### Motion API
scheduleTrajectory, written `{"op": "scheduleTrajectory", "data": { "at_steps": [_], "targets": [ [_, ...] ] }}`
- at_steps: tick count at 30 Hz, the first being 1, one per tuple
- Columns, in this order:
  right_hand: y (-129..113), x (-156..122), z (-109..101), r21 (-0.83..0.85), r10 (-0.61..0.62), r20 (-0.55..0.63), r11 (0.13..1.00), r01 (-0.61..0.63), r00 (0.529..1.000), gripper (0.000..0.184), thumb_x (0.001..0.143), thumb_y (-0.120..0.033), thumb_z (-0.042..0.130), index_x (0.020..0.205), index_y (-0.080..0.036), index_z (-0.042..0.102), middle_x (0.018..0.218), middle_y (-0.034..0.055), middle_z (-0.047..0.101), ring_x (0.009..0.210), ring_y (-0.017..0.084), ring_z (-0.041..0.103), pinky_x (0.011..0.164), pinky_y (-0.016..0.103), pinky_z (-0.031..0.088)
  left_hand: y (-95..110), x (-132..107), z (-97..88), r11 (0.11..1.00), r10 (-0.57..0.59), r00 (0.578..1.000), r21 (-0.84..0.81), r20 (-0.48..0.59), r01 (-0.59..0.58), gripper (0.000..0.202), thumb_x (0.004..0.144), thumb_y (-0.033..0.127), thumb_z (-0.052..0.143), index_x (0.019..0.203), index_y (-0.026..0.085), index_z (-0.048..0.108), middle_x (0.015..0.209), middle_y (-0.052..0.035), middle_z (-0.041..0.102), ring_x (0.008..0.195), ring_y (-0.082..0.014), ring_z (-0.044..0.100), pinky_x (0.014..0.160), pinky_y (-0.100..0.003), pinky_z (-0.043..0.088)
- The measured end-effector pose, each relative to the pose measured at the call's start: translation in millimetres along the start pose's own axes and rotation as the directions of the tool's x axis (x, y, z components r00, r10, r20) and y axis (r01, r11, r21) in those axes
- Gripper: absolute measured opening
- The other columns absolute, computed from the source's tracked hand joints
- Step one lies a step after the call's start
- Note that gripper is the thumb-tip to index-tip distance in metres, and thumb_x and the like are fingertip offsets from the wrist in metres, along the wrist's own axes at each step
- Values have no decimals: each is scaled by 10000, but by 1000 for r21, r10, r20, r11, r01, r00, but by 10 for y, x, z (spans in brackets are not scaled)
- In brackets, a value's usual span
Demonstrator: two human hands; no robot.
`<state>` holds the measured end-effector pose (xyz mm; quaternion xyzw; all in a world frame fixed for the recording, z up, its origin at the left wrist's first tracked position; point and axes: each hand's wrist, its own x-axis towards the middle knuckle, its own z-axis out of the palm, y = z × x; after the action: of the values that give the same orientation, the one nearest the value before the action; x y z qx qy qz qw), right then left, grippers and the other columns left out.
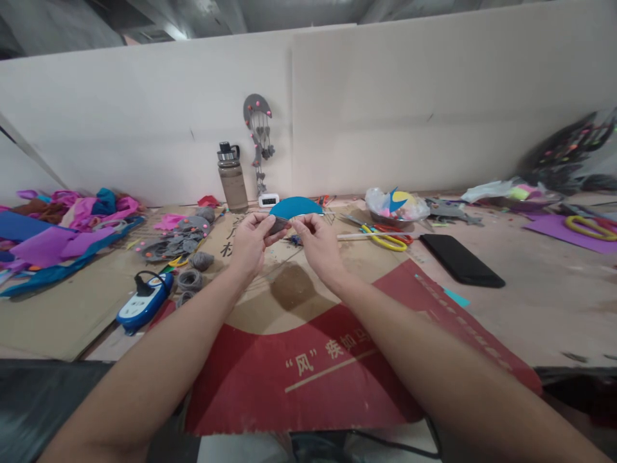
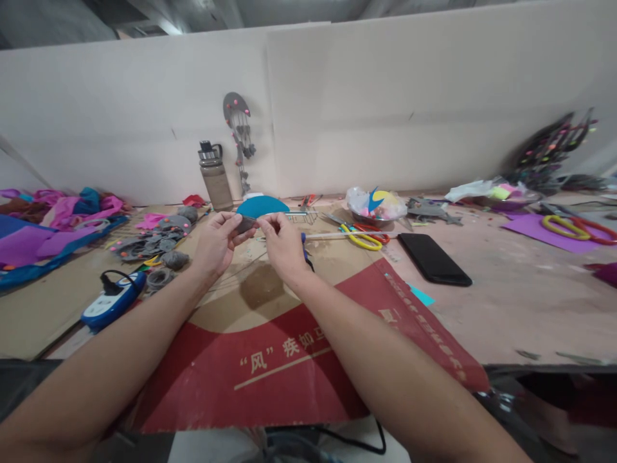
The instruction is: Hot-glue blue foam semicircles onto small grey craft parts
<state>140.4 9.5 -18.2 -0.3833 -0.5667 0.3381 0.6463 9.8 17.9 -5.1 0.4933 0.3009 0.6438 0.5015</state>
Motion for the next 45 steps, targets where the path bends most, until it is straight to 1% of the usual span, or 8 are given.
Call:
{"op": "scheduleTrajectory", "data": {
  "at_steps": [7,11,15,21,30,33,37,45],
  "targets": [
    [-38,-58,79,216,223,86,947,-236,971,183,788,-362,564,762,-211,465,673,-47,501,600,89,513,600,254,456,-20,-7,-12,944,199,980,268,-8,-190,189,749,320,694,765,178,569,740,-2,652,717,-137,664,759,-317,575],
    [-74,-52,79,327,286,143,890,-318,947,161,784,-301,556,761,-218,420,642,-74,454,463,45,357,458,202,304,-24,-16,-14,916,250,968,322,13,-241,179,763,330,680,763,187,572,753,-4,646,722,-139,649,760,-314,570],
    [-93,-43,46,246,304,143,911,-331,942,138,790,-302,538,757,-219,433,609,-80,417,442,50,278,432,212,213,-23,-15,-14,932,241,970,276,8,-234,175,751,315,695,759,186,577,745,3,638,723,-131,648,752,-303,574],
    [-90,-35,8,150,182,8,972,-181,983,186,734,-377,620,770,-200,576,683,-32,523,588,91,422,554,241,341,-26,2,-18,974,167,986,157,-18,-162,202,744,323,702,784,176,571,769,-12,673,740,-143,681,760,-324,580],
    [-61,-20,-14,64,109,52,992,-112,993,193,750,-387,625,715,-197,624,688,-13,569,664,118,482,663,275,396,-26,9,-17,976,163,986,150,-34,-156,196,735,318,705,770,178,572,759,-3,664,732,-135,669,761,-320,575],
    [-71,-57,27,158,177,96,969,-191,979,175,750,-348,617,688,-194,558,689,-8,570,678,119,514,687,284,434,-16,-10,-20,932,244,970,281,-17,-229,167,748,316,690,764,183,590,750,0,655,716,-133,654,743,-292,560],
    [-144,-106,74,361,348,197,843,-398,916,117,722,-224,594,735,-196,481,773,11,620,630,100,543,669,296,469,12,-40,-20,849,322,946,436,21,-299,109,767,276,672,786,186,613,718,-4,654,666,-128,633,678,-244,510],
    [-212,-59,22,384,373,224,815,-434,900,103,662,-171,536,763,-192,532,589,-57,468,481,63,315,466,227,203,22,-46,13,896,278,961,362,-3,-258,122,750,266,693,761,182,605,742,-6,636,693,-134,635,717,-274,522]
  ]
}}
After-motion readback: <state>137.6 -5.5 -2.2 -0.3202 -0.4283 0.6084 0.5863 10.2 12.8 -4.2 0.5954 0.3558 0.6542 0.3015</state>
